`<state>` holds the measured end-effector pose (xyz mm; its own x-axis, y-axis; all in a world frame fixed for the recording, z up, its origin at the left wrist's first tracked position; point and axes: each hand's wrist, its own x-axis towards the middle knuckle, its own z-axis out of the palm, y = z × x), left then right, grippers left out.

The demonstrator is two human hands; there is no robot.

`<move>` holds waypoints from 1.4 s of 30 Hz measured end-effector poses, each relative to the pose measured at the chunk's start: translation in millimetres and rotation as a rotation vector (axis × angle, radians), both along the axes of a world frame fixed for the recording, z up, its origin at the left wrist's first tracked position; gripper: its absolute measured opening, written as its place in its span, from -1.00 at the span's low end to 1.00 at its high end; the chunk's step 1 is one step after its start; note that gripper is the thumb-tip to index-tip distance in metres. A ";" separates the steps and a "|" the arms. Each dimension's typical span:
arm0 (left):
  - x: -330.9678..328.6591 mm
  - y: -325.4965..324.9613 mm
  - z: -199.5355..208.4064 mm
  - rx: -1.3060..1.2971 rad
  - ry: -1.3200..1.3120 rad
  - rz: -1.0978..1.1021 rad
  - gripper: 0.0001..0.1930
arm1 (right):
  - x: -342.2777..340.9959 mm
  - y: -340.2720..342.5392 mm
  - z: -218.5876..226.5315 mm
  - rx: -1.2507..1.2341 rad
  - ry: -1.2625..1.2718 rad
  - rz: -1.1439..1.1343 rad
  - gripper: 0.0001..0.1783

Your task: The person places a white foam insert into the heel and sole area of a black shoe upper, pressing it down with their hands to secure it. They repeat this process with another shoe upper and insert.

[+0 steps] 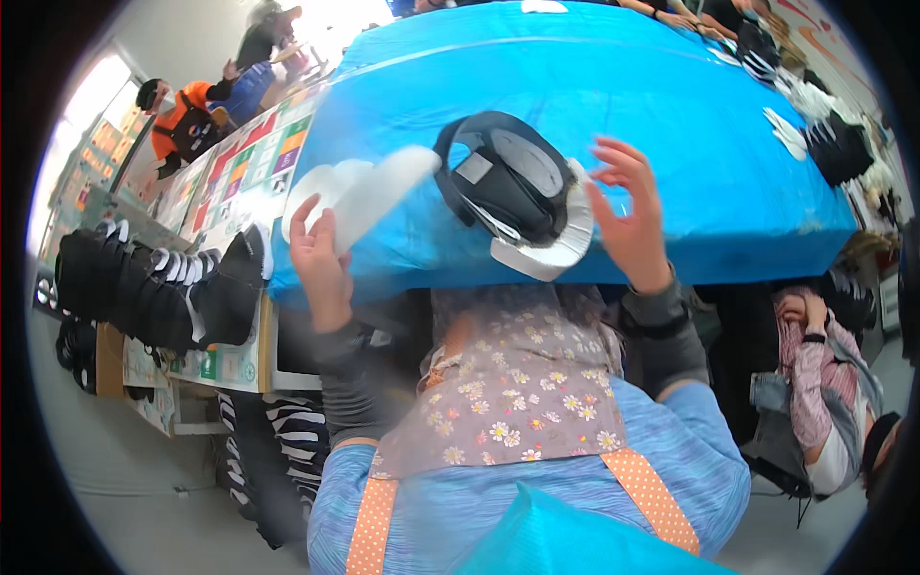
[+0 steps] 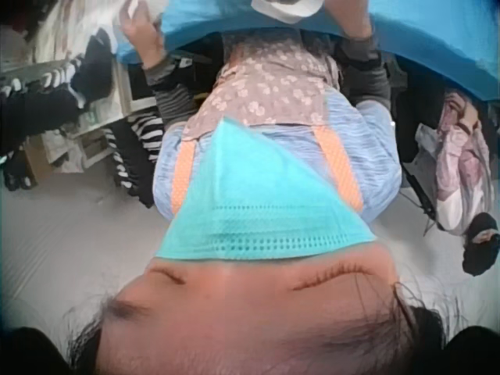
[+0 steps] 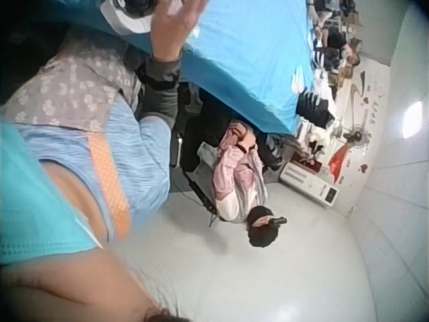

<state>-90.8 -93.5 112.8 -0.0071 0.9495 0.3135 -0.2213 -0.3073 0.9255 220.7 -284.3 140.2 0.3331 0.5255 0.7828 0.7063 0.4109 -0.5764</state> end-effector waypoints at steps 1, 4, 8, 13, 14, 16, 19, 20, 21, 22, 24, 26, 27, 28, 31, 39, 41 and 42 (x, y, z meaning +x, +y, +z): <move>5.8 -27.3 24.0 -0.112 0.007 -0.199 -0.73 | -12.6 6.8 13.8 0.004 -0.084 0.043 -0.50; 12.2 -53.2 35.6 -0.157 0.064 -0.306 -0.72 | -33.5 25.1 23.1 -0.015 -0.445 0.195 -0.43; 15.0 -63.5 33.4 -0.223 0.137 -0.405 -0.75 | -45.5 32.0 3.5 -0.003 -0.529 0.367 -0.61; 4.9 -55.2 19.3 0.065 -0.261 -0.783 -0.46 | -46.0 22.4 -3.3 -0.169 0.127 0.569 -0.84; -3.4 -39.7 2.9 0.163 -0.290 -0.862 -0.26 | -47.1 21.9 -1.3 -0.197 0.285 0.584 -0.82; 19.2 -53.5 6.7 0.240 -0.134 -0.649 -0.25 | -48.0 26.2 4.1 -0.203 0.497 0.738 -0.79; 44.9 -52.5 11.5 0.391 0.010 -0.430 -0.29 | -54.6 30.4 -0.8 -0.337 0.613 0.822 -0.74; 53.0 -58.6 14.2 0.322 -0.010 -0.424 -0.33 | -54.6 28.6 -4.8 -0.394 0.631 0.750 -0.73; 59.1 -64.7 19.3 0.255 -0.026 -0.411 -0.36 | -56.0 29.3 -7.0 -0.397 0.627 0.752 -0.73; 64.0 -66.9 20.7 0.362 0.041 -0.376 -0.43 | -56.9 30.0 -8.7 -0.431 0.569 0.654 -0.73; 77.2 -68.5 15.4 0.404 0.066 -0.331 -0.45 | -64.1 28.0 -6.9 -0.440 0.490 0.483 -0.67; 84.5 -71.4 17.2 0.459 0.256 -0.238 -0.52 | -71.7 25.5 -5.5 -0.405 0.314 0.379 -0.59; 88.2 -68.3 17.4 0.457 0.260 -0.237 -0.52 | -75.2 24.5 -3.5 -0.356 0.135 0.272 -0.50; 92.0 -64.5 17.0 0.651 0.439 -0.126 -0.52 | -78.8 22.1 0.6 -0.398 0.171 0.273 -0.33; 99.7 -77.0 15.5 0.786 0.651 -0.043 -0.46 | -81.2 21.3 1.8 -0.449 0.133 0.210 -0.26; 98.8 -87.4 3.6 0.784 0.692 -0.061 -0.48 | -81.4 23.5 -1.5 -0.472 0.110 0.127 -0.22; 96.9 -87.0 3.7 0.791 0.661 -0.074 -0.49 | -81.9 23.1 -0.9 -0.463 0.100 0.133 -0.22; 95.9 -86.8 3.5 0.788 0.616 -0.100 -0.52 | -82.4 22.6 0.6 -0.458 0.092 0.134 -0.23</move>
